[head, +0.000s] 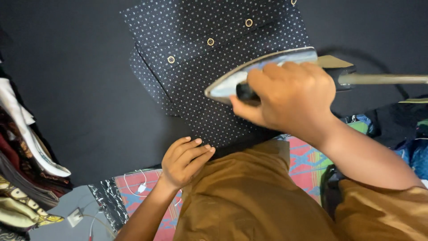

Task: The person irons a dark, patterned short-sleeved shirt on a black ironing board. They use a steam iron to smooth the fabric, focusing on the sleeves, body, and collar. The person adjusts the shirt's position multiple times to ensure all areas are pressed before folding it at the end.

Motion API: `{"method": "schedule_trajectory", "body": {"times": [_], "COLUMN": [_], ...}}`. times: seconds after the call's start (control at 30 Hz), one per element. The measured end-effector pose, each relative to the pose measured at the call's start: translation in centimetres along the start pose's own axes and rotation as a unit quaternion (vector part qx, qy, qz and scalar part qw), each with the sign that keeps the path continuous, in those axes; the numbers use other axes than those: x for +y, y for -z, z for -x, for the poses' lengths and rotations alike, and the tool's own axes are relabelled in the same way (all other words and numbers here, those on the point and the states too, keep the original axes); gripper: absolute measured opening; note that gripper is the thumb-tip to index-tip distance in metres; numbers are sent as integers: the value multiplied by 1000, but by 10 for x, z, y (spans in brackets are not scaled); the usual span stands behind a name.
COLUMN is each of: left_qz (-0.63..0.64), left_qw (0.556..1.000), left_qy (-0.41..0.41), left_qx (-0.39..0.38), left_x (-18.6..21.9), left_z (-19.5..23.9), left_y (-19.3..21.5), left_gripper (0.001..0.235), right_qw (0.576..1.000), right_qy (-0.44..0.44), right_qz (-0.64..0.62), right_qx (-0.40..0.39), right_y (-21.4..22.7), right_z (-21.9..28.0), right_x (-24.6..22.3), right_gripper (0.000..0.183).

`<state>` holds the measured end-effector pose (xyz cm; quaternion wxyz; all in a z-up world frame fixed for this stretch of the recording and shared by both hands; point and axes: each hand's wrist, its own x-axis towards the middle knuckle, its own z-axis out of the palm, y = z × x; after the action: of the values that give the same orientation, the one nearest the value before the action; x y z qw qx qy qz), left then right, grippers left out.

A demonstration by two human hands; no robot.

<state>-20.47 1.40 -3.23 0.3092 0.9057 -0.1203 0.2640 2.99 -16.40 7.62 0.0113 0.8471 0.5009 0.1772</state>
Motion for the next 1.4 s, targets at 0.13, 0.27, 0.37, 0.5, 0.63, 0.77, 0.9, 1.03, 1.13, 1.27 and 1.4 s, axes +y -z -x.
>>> {"method": "schedule_trajectory", "body": {"times": [0.13, 0.27, 0.37, 0.5, 0.63, 0.77, 0.9, 1.03, 1.13, 1.27, 1.4], "left_qz": [5, 29, -10, -124, -158, -152, -156, -157, -161, -164, -158], "left_qw": [1000, 999, 997, 981, 970, 969, 969, 969, 968, 967, 969], "left_qy": [13, 17, 62, 141, 167, 177, 173, 169, 170, 173, 171], "left_qx": [0, -11, 42, -41, -82, -85, -85, -91, -86, -89, -88], "left_x": [3, 8, 10, 6, 6, 6, 5, 4, 3, 5, 7], "left_z": [-13, -36, -54, -53, -48, -50, -49, -50, -48, -47, -54], "left_y": [5, 13, 12, 6, 4, 4, 3, 4, 1, 0, 3], "left_gripper": [10, 20, 8, 32, 38, 37, 36, 37, 37, 36, 36], "right_qw": [998, 999, 999, 999, 999, 999, 990, 982, 991, 994, 989], "right_qy": [-56, 9, 10, -15, 5, -6, -40, -77, -13, -14, -75], "right_qz": [14, -41, -31, -7, -32, -24, 29, 48, -23, -6, 43], "right_qx": [12, -6, 21, 29, 0, -43, -134, -164, -135, -111, -117], "right_y": [-9, -6, -12, -14, -11, -10, -2, 14, 15, 8, 5], "right_z": [-16, -22, -25, -26, -23, -18, 3, 21, 38, 44, 39], "right_x": [-5, -8, -13, -16, -5, 24, 64, 75, 70, 73, 75], "right_gripper": [55, 46, 42, 50, 50, 49, 57, 59, 44, 44, 55]}}
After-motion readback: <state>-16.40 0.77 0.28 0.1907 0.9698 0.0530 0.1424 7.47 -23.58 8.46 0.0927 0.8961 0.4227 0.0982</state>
